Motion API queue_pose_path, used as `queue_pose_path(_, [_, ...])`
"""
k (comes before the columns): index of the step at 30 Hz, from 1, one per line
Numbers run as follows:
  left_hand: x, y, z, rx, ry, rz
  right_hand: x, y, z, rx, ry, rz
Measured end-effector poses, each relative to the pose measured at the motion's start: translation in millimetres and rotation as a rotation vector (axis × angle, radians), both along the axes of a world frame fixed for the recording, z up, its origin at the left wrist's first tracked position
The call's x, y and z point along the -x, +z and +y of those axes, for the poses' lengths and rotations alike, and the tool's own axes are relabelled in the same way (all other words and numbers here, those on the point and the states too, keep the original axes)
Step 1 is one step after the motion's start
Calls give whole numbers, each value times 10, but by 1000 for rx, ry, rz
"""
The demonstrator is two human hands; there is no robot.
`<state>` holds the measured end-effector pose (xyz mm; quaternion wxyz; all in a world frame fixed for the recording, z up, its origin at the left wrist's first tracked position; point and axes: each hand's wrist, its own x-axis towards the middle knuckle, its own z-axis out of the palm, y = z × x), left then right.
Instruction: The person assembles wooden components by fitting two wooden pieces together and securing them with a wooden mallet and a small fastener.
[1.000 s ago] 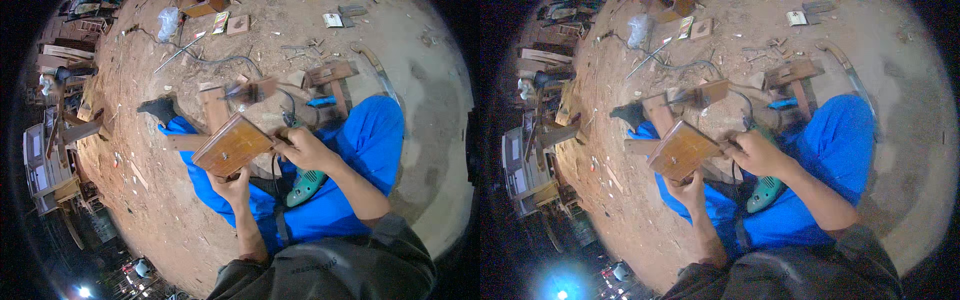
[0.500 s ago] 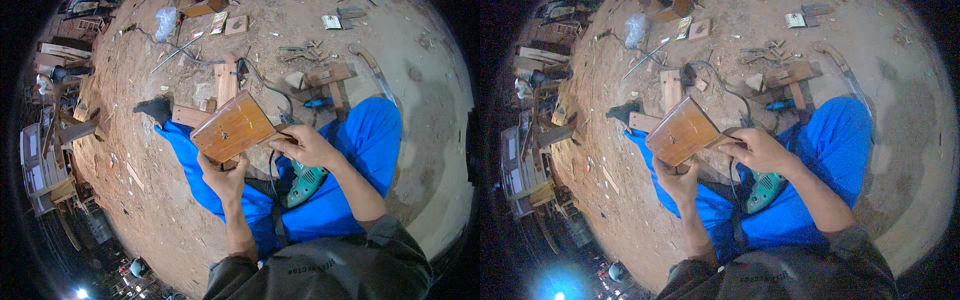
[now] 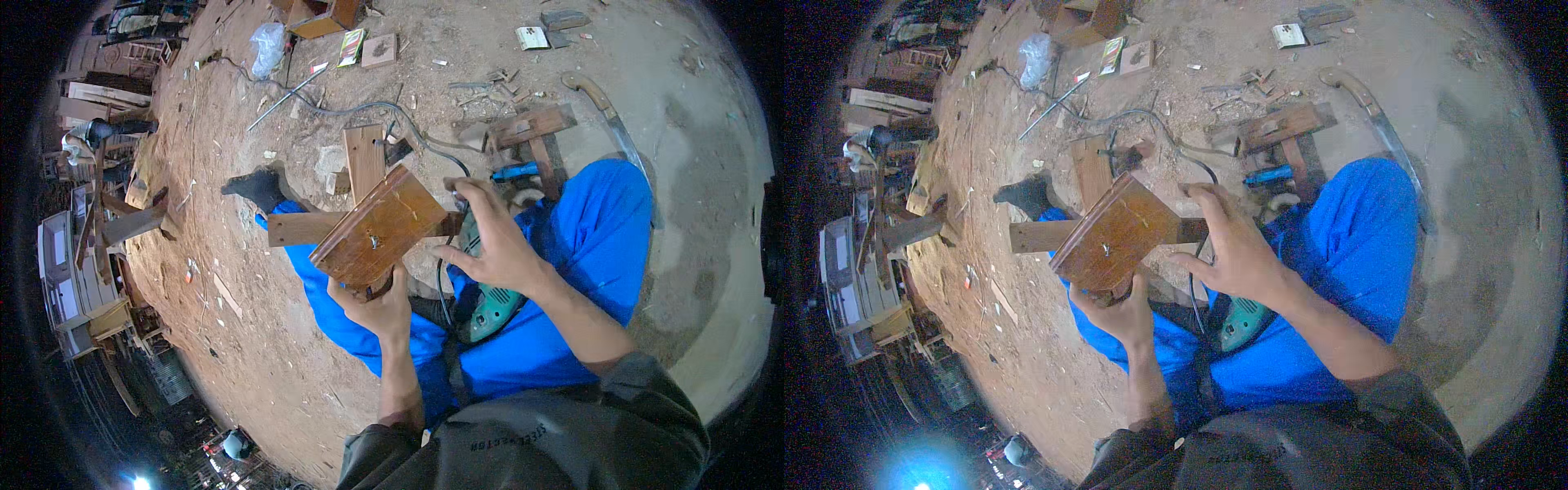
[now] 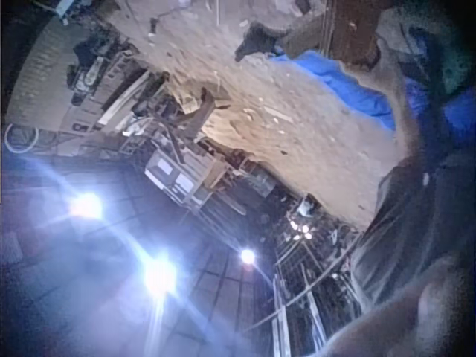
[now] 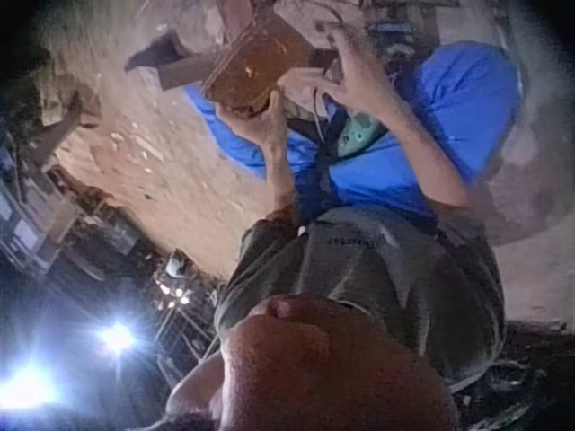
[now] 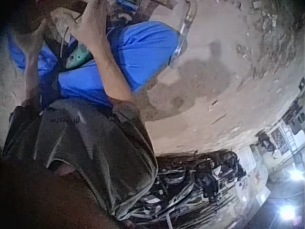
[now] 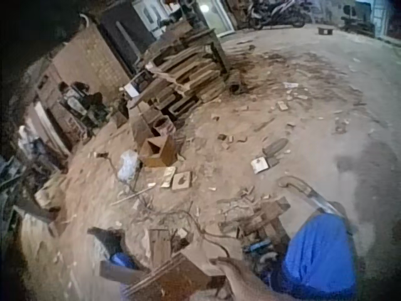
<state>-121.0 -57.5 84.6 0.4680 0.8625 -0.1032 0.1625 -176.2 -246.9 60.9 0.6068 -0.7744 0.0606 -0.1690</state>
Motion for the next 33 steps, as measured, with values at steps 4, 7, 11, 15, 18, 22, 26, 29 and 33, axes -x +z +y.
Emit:
queue_pose_path(4, [25, -5, -94, -151, 12, -155, -2, 44, 44, 109, -121, -109])
queue_pose_path(7, [181, 66, -185, -423, -25, -235, -35, 32, 86, 131, -116, -129])
queue_pose_path(11, [378, 39, -78, -438, -263, -118, 13, -40, 127, 190, -87, -41])
queue_pose_path(15, [451, 545, -322, -463, -468, -20, 43, -165, 31, 139, -144, -132])
queue_pose_path(18, [345, 888, -280, -453, -716, 294, 59, -304, -101, -36, -99, -144])
queue_pose_path(22, [383, 950, -8, 360, -686, 487, 242, -328, -144, -616, -35, -183])
queue_pose_path(26, [257, 809, 577, 348, -348, 192, 314, -476, -358, -988, 208, -269])
queue_pose_path(29, [165, 726, 869, 359, -83, 210, 363, -411, -503, -1223, 203, -316])
queue_pose_path(33, [204, 523, 1249, 292, 74, 275, 300, -73, -579, -1439, 295, -243])
